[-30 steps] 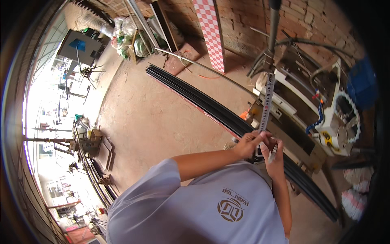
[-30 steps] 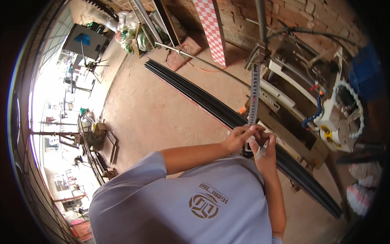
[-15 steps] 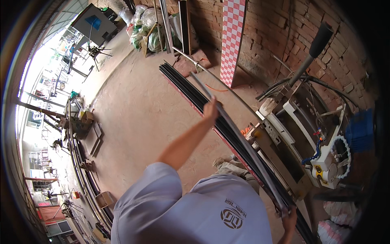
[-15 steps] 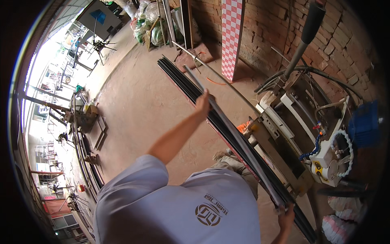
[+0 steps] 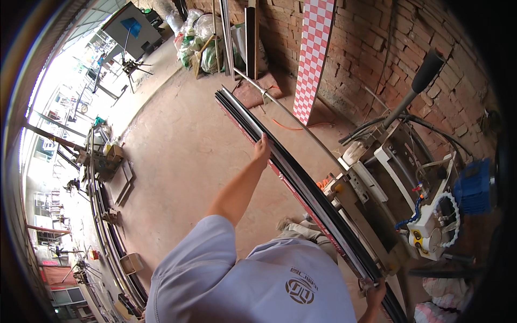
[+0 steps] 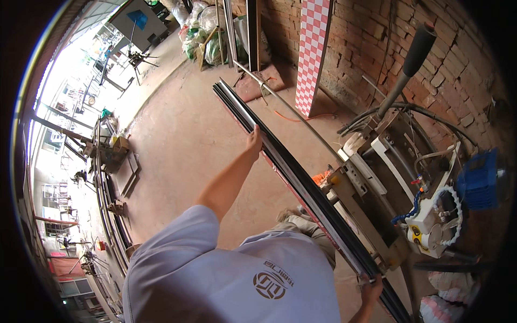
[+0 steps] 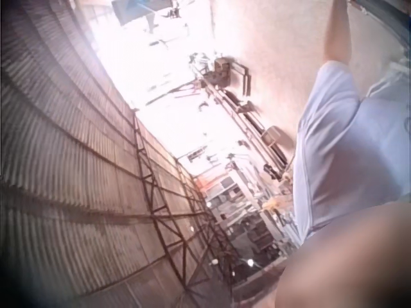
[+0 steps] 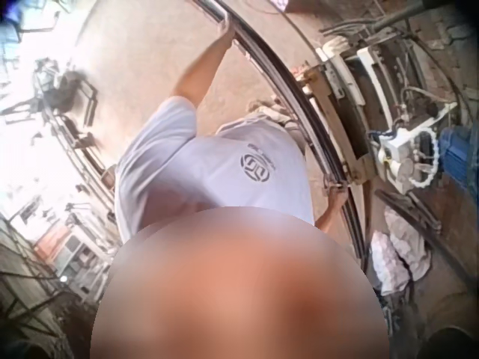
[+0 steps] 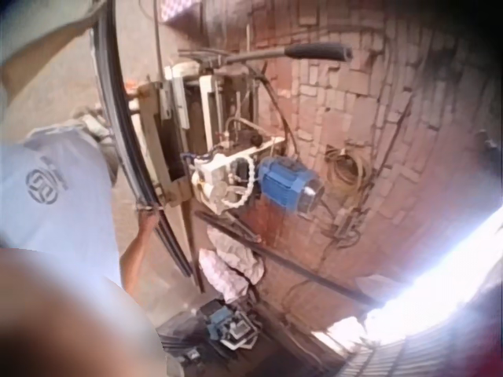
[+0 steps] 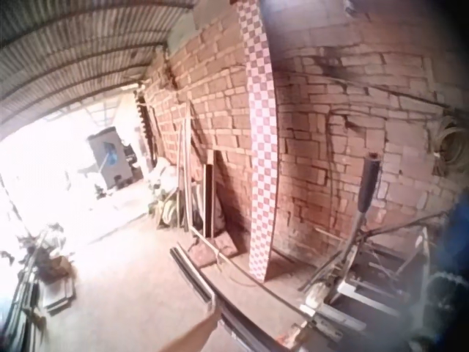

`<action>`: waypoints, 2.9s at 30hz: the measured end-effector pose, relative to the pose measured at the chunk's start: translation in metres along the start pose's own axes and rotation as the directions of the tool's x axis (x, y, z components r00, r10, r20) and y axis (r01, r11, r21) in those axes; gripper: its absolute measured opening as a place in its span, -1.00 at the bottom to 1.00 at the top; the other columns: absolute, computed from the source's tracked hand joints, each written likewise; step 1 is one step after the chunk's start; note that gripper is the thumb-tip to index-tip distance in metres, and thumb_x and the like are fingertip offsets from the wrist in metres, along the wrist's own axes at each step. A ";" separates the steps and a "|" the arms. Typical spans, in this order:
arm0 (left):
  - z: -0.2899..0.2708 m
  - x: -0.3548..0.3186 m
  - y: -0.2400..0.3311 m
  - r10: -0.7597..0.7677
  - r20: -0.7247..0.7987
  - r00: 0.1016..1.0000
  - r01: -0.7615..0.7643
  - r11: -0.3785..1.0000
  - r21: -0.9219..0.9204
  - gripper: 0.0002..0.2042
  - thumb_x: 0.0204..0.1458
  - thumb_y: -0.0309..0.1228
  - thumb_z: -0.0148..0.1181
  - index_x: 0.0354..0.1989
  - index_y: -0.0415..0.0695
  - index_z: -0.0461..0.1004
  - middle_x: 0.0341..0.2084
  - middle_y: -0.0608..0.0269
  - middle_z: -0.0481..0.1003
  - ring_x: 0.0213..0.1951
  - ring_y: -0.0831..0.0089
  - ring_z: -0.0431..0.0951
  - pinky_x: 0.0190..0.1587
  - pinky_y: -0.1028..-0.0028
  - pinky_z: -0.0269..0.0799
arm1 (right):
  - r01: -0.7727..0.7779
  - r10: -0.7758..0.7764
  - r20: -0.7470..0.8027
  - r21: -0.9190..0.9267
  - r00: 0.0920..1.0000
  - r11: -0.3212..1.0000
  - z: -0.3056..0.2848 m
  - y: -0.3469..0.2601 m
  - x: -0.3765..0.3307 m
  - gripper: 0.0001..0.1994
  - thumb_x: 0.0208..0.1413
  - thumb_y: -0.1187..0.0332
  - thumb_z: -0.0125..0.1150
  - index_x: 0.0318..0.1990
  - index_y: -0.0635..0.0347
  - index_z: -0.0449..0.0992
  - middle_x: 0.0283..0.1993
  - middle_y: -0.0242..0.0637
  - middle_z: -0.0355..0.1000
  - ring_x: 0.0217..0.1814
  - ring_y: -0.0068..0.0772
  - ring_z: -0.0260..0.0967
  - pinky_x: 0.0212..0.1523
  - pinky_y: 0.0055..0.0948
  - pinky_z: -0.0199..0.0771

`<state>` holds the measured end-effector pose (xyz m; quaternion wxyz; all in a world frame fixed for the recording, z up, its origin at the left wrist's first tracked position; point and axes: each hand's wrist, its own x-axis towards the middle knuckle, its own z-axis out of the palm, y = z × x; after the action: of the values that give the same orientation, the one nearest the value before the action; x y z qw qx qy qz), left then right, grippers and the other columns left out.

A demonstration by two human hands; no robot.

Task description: The person walks through a workshop, picks up a long metal profile, and places it on a cutting machine. They use a tape measure and a marker to measure and mark the profile at specific intervals.

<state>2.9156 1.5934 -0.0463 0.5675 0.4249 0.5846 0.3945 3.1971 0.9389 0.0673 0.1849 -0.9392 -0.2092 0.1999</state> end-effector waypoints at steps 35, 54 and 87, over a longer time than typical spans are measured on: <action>-0.006 0.021 -0.024 -0.167 -0.106 0.980 0.194 0.919 0.342 -0.26 0.22 0.30 -0.21 -0.12 -0.26 0.53 -0.50 0.08 0.53 -0.48 0.21 0.53 -0.41 0.28 0.44 | -0.076 0.074 -0.068 -0.026 0.995 0.997 0.027 -0.107 -0.009 -0.59 -0.07 0.12 0.51 -0.38 0.25 0.42 -0.46 -0.03 0.38 -0.38 0.08 0.37 -0.41 -0.07 0.32; -0.006 -0.038 0.007 -0.208 -0.035 0.977 0.186 0.767 0.615 -0.49 0.23 0.06 0.07 -0.60 -0.12 0.40 -0.79 0.30 0.37 -0.82 0.51 0.21 -0.79 0.50 0.07 | -0.241 0.197 -0.227 -0.184 0.954 0.953 0.028 -0.046 -0.030 -0.49 -0.09 -0.12 0.44 -0.30 0.15 0.47 -0.42 -0.12 0.45 -0.29 0.00 0.49 -0.39 -0.05 0.47; 0.036 -0.100 0.038 -0.154 0.424 0.893 0.235 0.961 -0.145 -0.82 0.24 -0.29 0.18 -0.14 -0.15 0.50 -0.34 0.24 0.57 -0.41 0.47 0.51 -0.35 0.48 0.45 | -0.126 0.127 -0.141 0.021 0.982 0.992 0.004 -0.064 -0.040 -0.50 -0.16 -0.02 0.54 -0.35 0.20 0.44 -0.47 -0.15 0.42 -0.42 -0.12 0.41 -0.43 -0.17 0.38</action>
<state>2.9531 1.5106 0.0204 0.7521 0.3800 0.4520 0.2926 3.1410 0.9754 0.1032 0.1918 -0.9613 -0.1341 0.1450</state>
